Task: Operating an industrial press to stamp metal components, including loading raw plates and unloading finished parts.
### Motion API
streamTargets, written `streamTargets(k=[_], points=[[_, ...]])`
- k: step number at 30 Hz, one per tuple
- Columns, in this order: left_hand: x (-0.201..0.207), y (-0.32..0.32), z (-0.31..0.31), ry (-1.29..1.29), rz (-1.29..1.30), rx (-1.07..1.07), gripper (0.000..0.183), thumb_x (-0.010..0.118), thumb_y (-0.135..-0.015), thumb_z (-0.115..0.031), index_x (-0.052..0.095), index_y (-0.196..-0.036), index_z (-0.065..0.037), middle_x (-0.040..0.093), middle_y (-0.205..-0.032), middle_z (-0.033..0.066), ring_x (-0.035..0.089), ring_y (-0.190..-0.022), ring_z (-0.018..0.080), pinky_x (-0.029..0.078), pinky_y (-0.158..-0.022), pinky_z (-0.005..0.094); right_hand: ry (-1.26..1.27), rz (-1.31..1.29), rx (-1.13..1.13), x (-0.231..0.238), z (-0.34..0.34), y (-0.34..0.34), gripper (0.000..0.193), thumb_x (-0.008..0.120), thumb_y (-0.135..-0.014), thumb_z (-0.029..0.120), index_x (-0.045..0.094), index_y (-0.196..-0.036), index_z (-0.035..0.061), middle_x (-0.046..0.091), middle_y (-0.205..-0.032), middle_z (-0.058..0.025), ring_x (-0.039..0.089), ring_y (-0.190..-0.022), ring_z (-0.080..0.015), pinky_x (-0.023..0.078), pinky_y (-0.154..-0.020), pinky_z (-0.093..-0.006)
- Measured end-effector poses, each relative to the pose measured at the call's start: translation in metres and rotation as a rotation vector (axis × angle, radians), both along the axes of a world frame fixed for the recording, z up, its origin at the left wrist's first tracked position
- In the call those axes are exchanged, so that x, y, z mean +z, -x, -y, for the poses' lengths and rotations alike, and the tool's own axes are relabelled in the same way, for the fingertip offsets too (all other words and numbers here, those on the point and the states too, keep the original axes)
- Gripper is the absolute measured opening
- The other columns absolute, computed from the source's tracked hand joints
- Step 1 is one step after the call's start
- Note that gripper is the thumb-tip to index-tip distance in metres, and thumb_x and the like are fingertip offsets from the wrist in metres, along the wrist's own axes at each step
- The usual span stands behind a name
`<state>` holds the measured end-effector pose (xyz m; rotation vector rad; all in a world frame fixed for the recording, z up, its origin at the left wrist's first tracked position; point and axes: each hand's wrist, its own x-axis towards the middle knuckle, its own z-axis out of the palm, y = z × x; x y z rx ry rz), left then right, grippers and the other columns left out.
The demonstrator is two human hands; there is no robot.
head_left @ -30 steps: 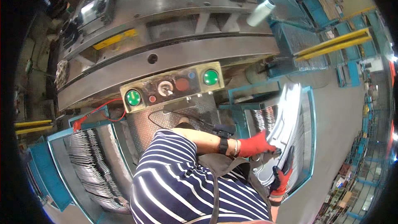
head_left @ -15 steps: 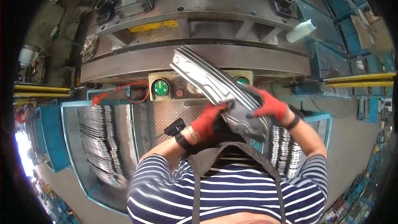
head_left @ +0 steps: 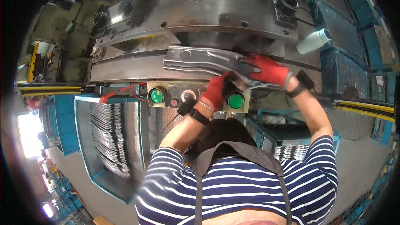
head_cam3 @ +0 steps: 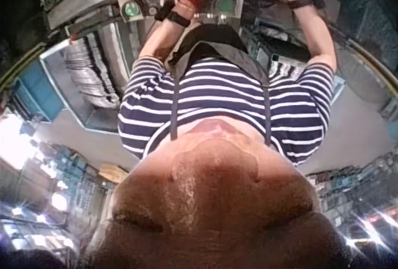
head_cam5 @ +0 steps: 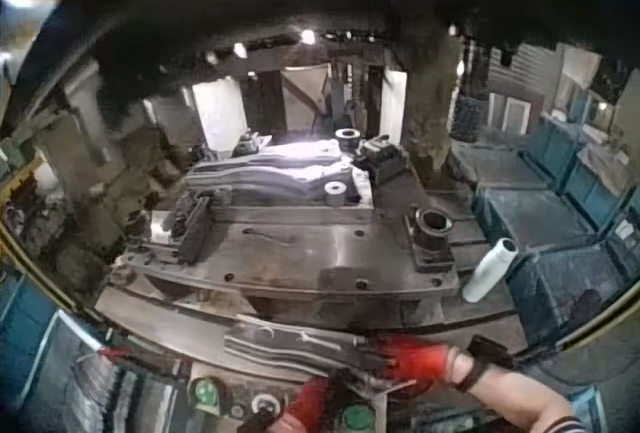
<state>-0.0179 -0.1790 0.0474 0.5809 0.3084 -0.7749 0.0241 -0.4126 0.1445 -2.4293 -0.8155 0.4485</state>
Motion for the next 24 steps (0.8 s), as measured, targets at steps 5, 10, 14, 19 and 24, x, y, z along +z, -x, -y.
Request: streamTargets(k=[5, 10, 14, 19, 24], points=[[0.001, -0.012, -0.003, -0.688, 1.019, -0.215, 0.035, 0.052, -0.089, -0.008, 0.05, -0.123, 0.0, 0.061, -0.109, 0.0149, 0.061, -0.097, 0.0234, 0.049, -0.087, 0.0326, -0.197, 0.163, -0.235, -0.023, 0.019, 0.051, 0.062, 0.066, -0.078, 0.025, 0.043, -0.133, 0.0083, 0.043, -0.131, -0.0246, 0.043, -0.12, -0.0407, 0.036, -0.101, -0.0427], [0.009, -0.016, -0.012, 0.036, 0.185, -0.19, 0.031, 0.038, -0.096, -0.012, 0.049, -0.124, -0.002, 0.06, -0.113, 0.015, 0.061, -0.1, 0.025, 0.049, -0.092, 0.0362, -0.291, 0.149, -0.622, -0.062, 0.019, 0.131, 0.06, 0.067, -0.079, 0.027, 0.045, -0.131, 0.0068, 0.05, -0.126, -0.0232, 0.045, -0.119, -0.04, 0.038, -0.1, -0.0424], [0.014, -0.002, -0.026, -0.024, -0.126, -0.144, 0.034, 0.047, -0.094, -0.029, 0.052, -0.122, -0.011, 0.06, -0.108, 0.0137, 0.06, -0.097, 0.0322, 0.049, -0.088, 0.042, -0.288, 0.193, -0.953, -0.091, -0.001, 0.206, 0.056, 0.068, -0.077, 0.024, 0.049, -0.125, 0.0026, 0.052, -0.122, -0.0235, 0.05, -0.114, -0.0385, 0.041, -0.096, -0.0415], [0.03, -0.022, -0.023, -0.936, 1.04, -0.248, 0.071, 0.074, -0.069, -0.037, 0.048, -0.125, -0.003, 0.049, -0.122, 0.0216, 0.046, -0.115, 0.0406, 0.036, -0.099, 0.0476, -0.458, 0.069, -1.213, -0.109, -0.048, 0.301, 0.054, 0.068, -0.079, 0.025, 0.05, -0.124, 0.0013, 0.052, -0.123, -0.0232, 0.051, -0.112, -0.0381, 0.041, -0.096, -0.0407], [0.031, -0.077, -0.038, -1.79, 1.943, -0.617, 0.089, 0.077, -0.063, -0.041, 0.038, -0.132, -0.001, 0.041, -0.133, 0.0209, 0.037, -0.123, 0.0419, 0.03, -0.105, 0.0484, -0.291, -0.02, -1.405, -0.129, -0.104, 0.366, 0.052, 0.066, -0.081, 0.024, 0.05, -0.126, 0.0037, 0.05, -0.125, -0.0224, 0.048, -0.116, -0.0364, 0.041, -0.096, -0.0404]])
